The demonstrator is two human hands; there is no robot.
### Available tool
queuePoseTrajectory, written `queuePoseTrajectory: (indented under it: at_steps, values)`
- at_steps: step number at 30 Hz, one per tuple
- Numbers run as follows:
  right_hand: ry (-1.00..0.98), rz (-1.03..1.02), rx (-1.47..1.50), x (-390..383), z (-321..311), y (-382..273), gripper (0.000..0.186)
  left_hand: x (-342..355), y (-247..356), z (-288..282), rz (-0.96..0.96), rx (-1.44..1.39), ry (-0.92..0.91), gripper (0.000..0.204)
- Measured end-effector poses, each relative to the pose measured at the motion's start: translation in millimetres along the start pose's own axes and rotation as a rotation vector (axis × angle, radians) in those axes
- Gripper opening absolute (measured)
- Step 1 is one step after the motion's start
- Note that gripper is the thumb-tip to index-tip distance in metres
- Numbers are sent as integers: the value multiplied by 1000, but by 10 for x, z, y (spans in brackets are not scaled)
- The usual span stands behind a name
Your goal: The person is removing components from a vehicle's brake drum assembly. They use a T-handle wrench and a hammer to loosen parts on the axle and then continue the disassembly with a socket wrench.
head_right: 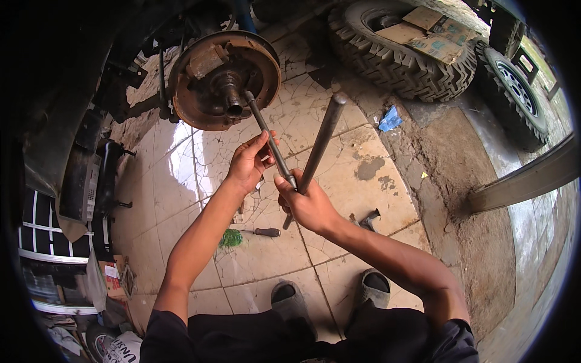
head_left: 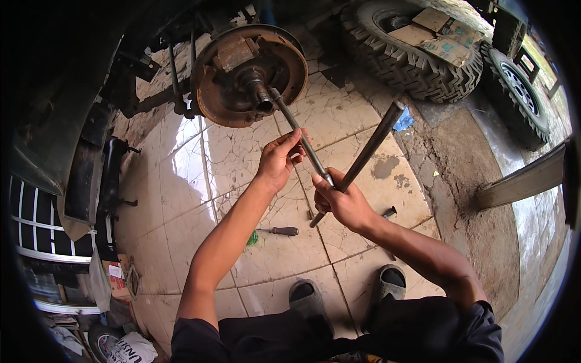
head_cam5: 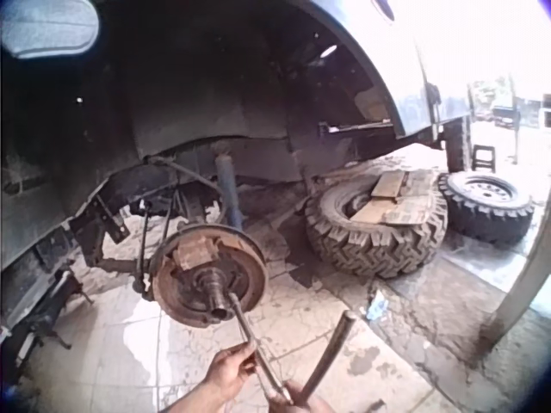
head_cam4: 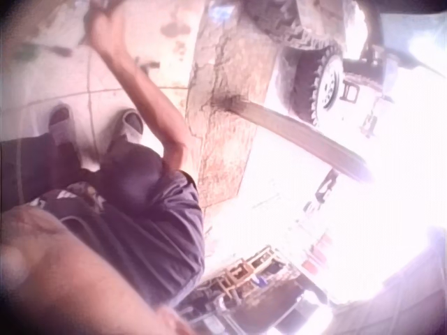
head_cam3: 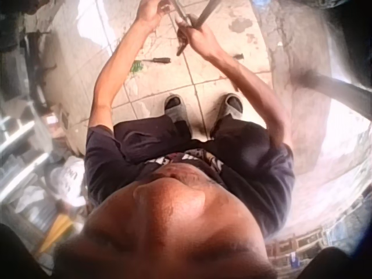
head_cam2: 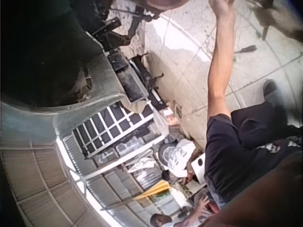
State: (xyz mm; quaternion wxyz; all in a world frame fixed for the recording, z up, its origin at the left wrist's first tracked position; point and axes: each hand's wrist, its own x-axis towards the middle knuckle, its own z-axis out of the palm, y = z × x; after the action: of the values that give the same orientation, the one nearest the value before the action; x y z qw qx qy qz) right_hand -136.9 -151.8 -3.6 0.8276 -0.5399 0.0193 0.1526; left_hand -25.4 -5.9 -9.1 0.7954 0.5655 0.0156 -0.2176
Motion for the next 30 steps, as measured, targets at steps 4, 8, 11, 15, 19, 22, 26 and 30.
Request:
queuePoseTrajectory:
  at_steps: [4,8,11,15,19,22,26,30]
  values:
    - [-47,121,455,83,117,-114,21,56,10,-9,-4,0,63,33]
    - [-165,136,741,108,88,-2,22,59,3,-24,-14,34,80,32]
    - [-177,143,878,93,129,43,23,53,-5,-43,-19,47,87,31]
    - [-219,123,948,101,121,120,22,59,15,-59,-13,94,56,27]
    - [-217,123,1001,112,182,126,22,32,67,-75,-15,122,64,27]
    - [-218,109,1039,113,188,149,22,31,55,-86,-11,137,95,26]
    - [-284,103,1135,201,137,243,23,28,79,-80,0,170,129,24]
    - [-247,106,1015,270,150,235,23,45,206,-55,-41,202,150,21]
